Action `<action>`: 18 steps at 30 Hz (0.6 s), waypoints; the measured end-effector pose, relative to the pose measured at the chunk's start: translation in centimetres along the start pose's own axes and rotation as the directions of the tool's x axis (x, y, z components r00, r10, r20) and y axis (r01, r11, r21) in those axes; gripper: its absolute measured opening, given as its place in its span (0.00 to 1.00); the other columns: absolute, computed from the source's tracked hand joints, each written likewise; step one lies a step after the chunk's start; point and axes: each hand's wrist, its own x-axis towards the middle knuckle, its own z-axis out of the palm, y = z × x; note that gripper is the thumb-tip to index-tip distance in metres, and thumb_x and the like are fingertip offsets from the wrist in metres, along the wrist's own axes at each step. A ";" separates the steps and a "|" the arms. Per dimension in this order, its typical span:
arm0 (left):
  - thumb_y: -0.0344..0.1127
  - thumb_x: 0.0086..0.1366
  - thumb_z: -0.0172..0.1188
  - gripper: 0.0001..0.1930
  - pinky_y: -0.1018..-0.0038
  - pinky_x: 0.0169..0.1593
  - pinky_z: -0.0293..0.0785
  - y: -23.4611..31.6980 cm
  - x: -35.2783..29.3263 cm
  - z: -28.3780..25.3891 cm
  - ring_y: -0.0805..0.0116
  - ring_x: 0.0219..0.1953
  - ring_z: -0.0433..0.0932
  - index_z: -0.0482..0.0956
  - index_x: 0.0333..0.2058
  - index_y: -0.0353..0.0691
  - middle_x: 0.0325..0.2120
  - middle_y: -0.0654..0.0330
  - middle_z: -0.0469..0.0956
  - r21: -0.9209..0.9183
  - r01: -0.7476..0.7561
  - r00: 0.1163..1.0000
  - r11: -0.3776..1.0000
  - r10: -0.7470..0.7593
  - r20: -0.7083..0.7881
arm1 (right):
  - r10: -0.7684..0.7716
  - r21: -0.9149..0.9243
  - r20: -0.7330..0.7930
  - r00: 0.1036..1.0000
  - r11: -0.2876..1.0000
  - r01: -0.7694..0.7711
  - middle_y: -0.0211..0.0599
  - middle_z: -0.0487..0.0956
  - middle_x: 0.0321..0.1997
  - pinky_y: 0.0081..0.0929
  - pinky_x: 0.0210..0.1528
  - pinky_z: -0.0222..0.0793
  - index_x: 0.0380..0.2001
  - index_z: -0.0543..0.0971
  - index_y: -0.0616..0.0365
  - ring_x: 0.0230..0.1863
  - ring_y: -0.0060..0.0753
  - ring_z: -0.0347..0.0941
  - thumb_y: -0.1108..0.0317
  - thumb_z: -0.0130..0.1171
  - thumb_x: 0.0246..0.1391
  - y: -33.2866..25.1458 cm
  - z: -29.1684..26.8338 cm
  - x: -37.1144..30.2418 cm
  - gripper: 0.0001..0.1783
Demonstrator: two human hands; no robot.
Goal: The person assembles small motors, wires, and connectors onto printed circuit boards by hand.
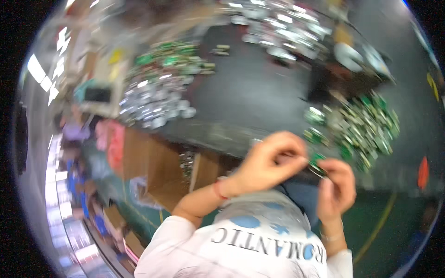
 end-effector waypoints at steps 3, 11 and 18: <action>0.25 0.63 0.58 0.03 0.85 0.37 0.70 -0.9 -0.4 0.2 0.83 0.35 0.71 0.72 0.34 0.35 0.36 0.63 0.73 -0.347 0.134 0.990 0.928 -0.141 0.005 | -0.063 0.083 0.038 0.997 0.995 0.059 0.52 0.79 0.39 0.27 0.39 0.71 0.25 0.69 0.63 0.37 0.36 0.74 0.79 0.54 0.49 0.1 0.5 1.2 0.04; 0.20 0.62 0.55 0.04 0.89 0.34 0.63 0.3 1.0 1.0 0.86 0.32 0.67 0.71 0.33 0.33 0.38 0.61 0.72 -0.348 0.231 0.972 0.909 -0.204 0.113 | -0.121 0.104 -0.017 0.993 0.987 0.122 0.49 0.79 0.39 0.22 0.32 0.72 0.20 0.70 0.63 0.34 0.31 0.76 0.82 0.57 0.42 0.9 -0.4 1.5 0.07; 0.18 0.61 0.55 0.04 0.89 0.32 0.63 0.5 1.5 1.2 0.85 0.31 0.69 0.71 0.33 0.32 0.39 0.59 0.72 -0.310 0.209 0.978 0.928 -0.197 0.071 | -0.142 0.082 -0.025 0.990 0.986 0.144 0.46 0.79 0.37 0.23 0.32 0.74 0.18 0.70 0.63 0.35 0.32 0.77 0.83 0.58 0.39 1.0 -0.6 2.6 0.07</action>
